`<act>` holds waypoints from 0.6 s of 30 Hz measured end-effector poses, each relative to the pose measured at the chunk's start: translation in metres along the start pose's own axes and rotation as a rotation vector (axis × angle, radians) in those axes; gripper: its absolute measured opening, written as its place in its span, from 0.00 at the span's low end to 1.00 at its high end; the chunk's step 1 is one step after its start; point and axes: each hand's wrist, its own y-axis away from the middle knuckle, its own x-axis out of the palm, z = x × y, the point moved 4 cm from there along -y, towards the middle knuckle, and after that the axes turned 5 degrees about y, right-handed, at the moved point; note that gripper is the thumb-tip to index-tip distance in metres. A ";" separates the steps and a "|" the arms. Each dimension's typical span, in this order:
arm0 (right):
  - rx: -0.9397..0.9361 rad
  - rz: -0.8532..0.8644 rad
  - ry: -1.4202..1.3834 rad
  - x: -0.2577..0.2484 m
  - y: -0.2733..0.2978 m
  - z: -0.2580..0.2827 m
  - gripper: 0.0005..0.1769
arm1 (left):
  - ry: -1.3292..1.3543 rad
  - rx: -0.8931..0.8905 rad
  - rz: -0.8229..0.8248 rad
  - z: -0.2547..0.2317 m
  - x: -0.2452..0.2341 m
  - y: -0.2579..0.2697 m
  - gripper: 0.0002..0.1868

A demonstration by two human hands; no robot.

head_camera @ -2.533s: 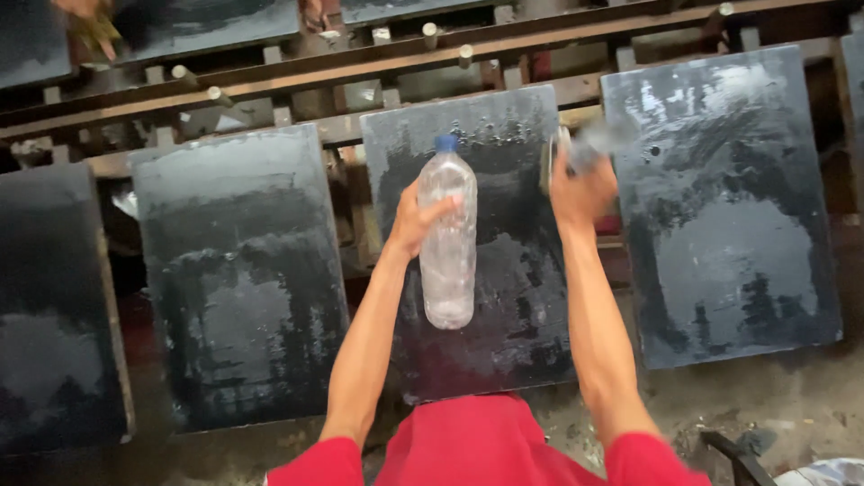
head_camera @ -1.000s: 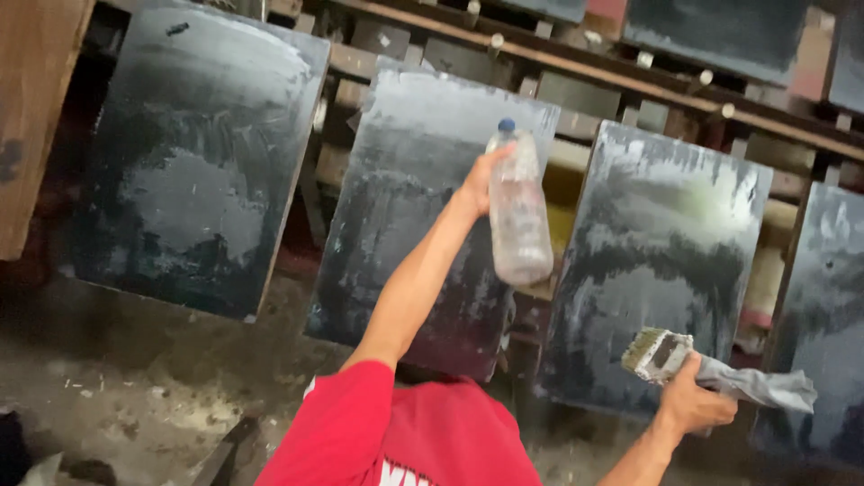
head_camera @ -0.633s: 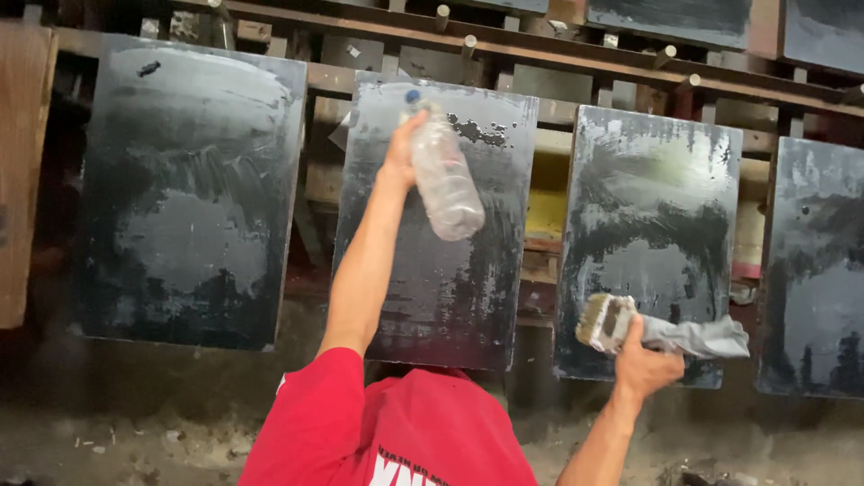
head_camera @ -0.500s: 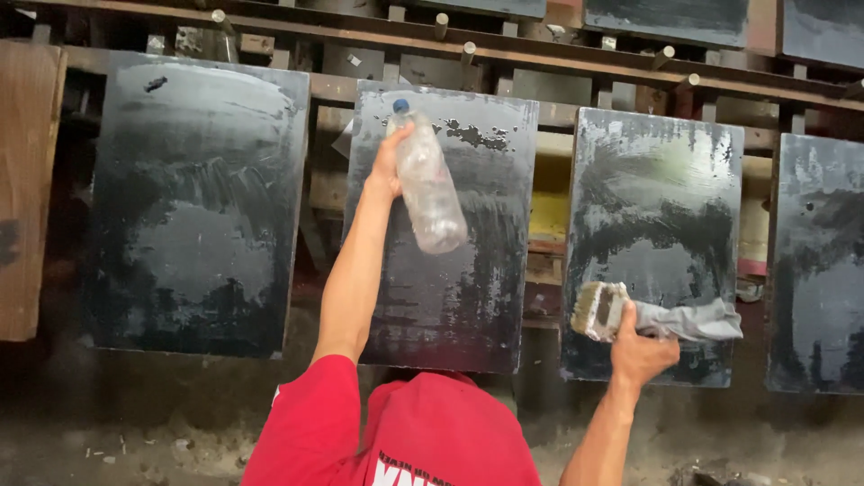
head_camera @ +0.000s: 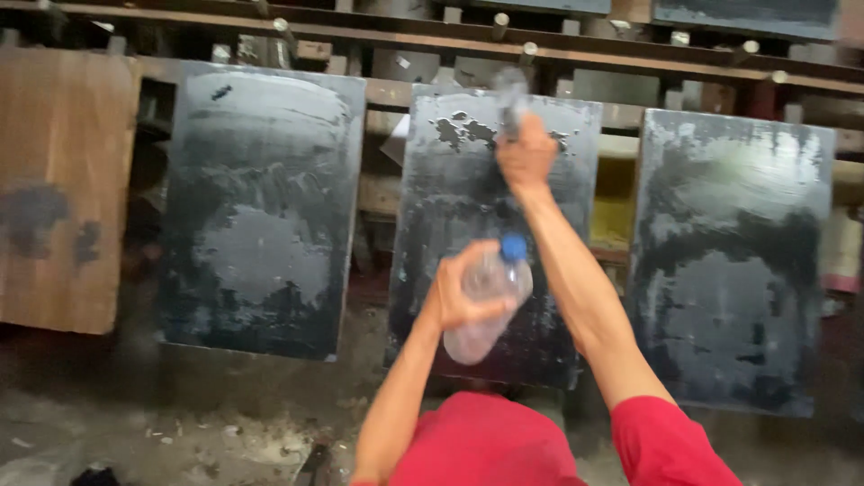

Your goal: Applying liquid adhesive to screen printing boards and spreading it evenly with a brush to prepare them for garment placement.

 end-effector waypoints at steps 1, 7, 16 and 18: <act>0.014 0.029 -0.117 0.021 0.003 0.026 0.12 | -0.047 -0.002 0.001 -0.011 -0.005 0.014 0.43; 0.122 0.222 -0.367 0.066 -0.030 0.121 0.15 | -0.189 -0.027 -0.052 -0.019 -0.043 0.069 0.42; 0.586 0.181 -0.054 0.143 -0.018 -0.091 0.26 | -0.159 0.070 0.010 -0.031 -0.064 0.060 0.38; 0.553 0.111 0.086 0.107 -0.014 -0.135 0.27 | -0.122 0.097 0.030 -0.033 -0.062 0.057 0.38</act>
